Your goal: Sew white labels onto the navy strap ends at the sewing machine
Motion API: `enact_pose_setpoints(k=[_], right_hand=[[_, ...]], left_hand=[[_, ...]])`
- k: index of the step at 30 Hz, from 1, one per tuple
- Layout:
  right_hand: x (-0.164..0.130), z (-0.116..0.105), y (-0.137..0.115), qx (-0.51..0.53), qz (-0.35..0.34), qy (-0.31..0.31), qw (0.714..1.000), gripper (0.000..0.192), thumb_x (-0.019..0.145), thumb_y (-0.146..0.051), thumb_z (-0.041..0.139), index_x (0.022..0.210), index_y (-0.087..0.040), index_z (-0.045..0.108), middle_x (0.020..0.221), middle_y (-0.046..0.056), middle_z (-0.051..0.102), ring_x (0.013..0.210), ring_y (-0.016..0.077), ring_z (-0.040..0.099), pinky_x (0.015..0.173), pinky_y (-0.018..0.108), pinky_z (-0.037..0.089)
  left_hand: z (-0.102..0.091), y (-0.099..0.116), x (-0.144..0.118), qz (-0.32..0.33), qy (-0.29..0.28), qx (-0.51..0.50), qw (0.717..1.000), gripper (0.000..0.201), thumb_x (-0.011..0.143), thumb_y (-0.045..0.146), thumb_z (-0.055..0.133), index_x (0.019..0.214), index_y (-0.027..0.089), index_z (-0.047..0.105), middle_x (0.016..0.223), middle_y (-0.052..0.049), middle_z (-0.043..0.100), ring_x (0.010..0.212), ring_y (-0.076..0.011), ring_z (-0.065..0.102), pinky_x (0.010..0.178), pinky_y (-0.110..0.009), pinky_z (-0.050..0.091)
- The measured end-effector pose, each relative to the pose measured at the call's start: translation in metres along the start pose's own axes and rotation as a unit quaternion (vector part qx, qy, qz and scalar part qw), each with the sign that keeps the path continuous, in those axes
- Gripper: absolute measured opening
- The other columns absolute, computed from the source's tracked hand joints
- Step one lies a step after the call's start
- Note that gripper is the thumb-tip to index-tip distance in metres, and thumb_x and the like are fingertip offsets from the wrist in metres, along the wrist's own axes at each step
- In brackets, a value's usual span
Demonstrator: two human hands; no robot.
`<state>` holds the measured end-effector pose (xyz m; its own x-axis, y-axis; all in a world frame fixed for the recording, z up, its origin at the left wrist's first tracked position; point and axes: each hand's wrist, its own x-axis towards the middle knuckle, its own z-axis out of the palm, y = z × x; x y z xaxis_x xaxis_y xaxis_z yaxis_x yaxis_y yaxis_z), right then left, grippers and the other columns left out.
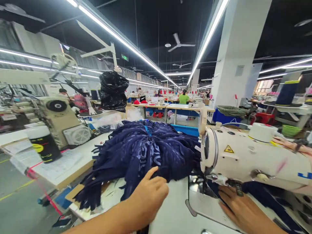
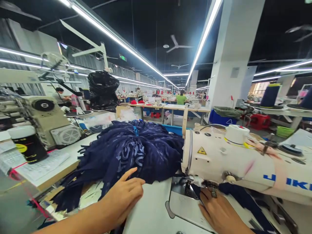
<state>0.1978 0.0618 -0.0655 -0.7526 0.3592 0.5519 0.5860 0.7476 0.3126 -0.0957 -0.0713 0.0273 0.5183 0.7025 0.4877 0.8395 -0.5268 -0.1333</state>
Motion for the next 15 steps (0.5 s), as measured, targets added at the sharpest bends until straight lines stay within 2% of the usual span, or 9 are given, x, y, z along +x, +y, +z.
enact_pose_setpoints(k=[4,7,9,10,12,14,15], right_hand=[[0.004,-0.005,-0.003,-0.032,-0.027,0.015,0.999,0.024,0.077,-0.015,0.039,0.08,-0.018,0.062,0.081,0.012,0.064,0.072,0.0226,0.061,0.061,0.034,0.049],[0.009,-0.019,-0.011,-0.049,-0.036,0.034,0.998,0.024,0.075,-0.012,0.039,0.079,-0.018,0.062,0.079,0.012,0.065,0.072,0.0241,0.061,0.064,0.037,0.049],[0.014,-0.032,-0.023,-0.017,-0.024,0.031,0.999,0.026,0.075,-0.01,0.039,0.082,-0.018,0.062,0.082,0.011,0.066,0.073,0.0232,0.062,0.067,0.036,0.049],[0.018,-0.039,-0.031,0.018,-0.013,0.021,1.0,0.028,0.075,-0.01,0.038,0.084,-0.019,0.062,0.085,0.009,0.066,0.074,0.022,0.062,0.068,0.035,0.05],[0.027,-0.05,-0.05,0.118,0.007,-0.006,0.993,0.029,0.077,-0.011,0.037,0.089,-0.021,0.062,0.091,0.008,0.066,0.079,0.0198,0.062,0.069,0.03,0.05],[0.041,-0.056,-0.07,0.235,0.047,-0.041,0.97,0.028,0.08,-0.017,0.038,0.096,-0.021,0.061,0.098,0.008,0.065,0.086,0.0192,0.061,0.073,0.028,0.05],[0.049,-0.057,-0.081,0.298,0.078,-0.061,0.949,0.027,0.081,-0.021,0.039,0.099,-0.02,0.06,0.1,0.008,0.064,0.09,0.0194,0.06,0.075,0.028,0.049]], left_hand=[[-0.037,-0.019,-0.011,-0.065,0.11,-0.009,0.992,0.027,0.083,0.009,0.028,0.069,0.018,0.048,0.067,0.001,0.06,0.078,-0.0094,0.058,0.095,-0.031,0.035],[-0.049,-0.047,-0.021,-0.078,0.182,0.055,0.979,0.027,0.084,0.014,0.034,0.063,0.018,0.051,0.07,0.0,0.062,0.084,-0.0116,0.058,0.093,-0.033,0.037],[-0.052,-0.071,-0.03,-0.089,0.198,0.132,0.967,0.023,0.083,0.016,0.039,0.069,0.018,0.057,0.086,-0.004,0.064,0.091,-0.015,0.057,0.093,-0.036,0.037],[-0.053,-0.083,-0.034,-0.103,0.19,0.175,0.961,0.021,0.082,0.015,0.039,0.083,0.018,0.06,0.098,-0.007,0.062,0.097,-0.0173,0.055,0.094,-0.038,0.036],[-0.054,-0.099,-0.039,-0.106,0.132,0.236,0.957,0.033,0.078,0.016,0.046,0.11,0.017,0.053,0.122,-0.014,0.049,0.111,-0.0237,0.046,0.094,-0.041,0.035],[-0.053,-0.104,-0.04,-0.076,0.057,0.254,0.962,0.054,0.071,0.016,0.055,0.123,0.018,0.042,0.135,-0.016,0.034,0.121,-0.0276,0.034,0.096,-0.043,0.031],[-0.052,-0.102,-0.039,-0.055,0.021,0.252,0.966,0.061,0.068,0.015,0.058,0.125,0.02,0.039,0.138,-0.015,0.029,0.124,-0.0281,0.03,0.098,-0.044,0.028]])
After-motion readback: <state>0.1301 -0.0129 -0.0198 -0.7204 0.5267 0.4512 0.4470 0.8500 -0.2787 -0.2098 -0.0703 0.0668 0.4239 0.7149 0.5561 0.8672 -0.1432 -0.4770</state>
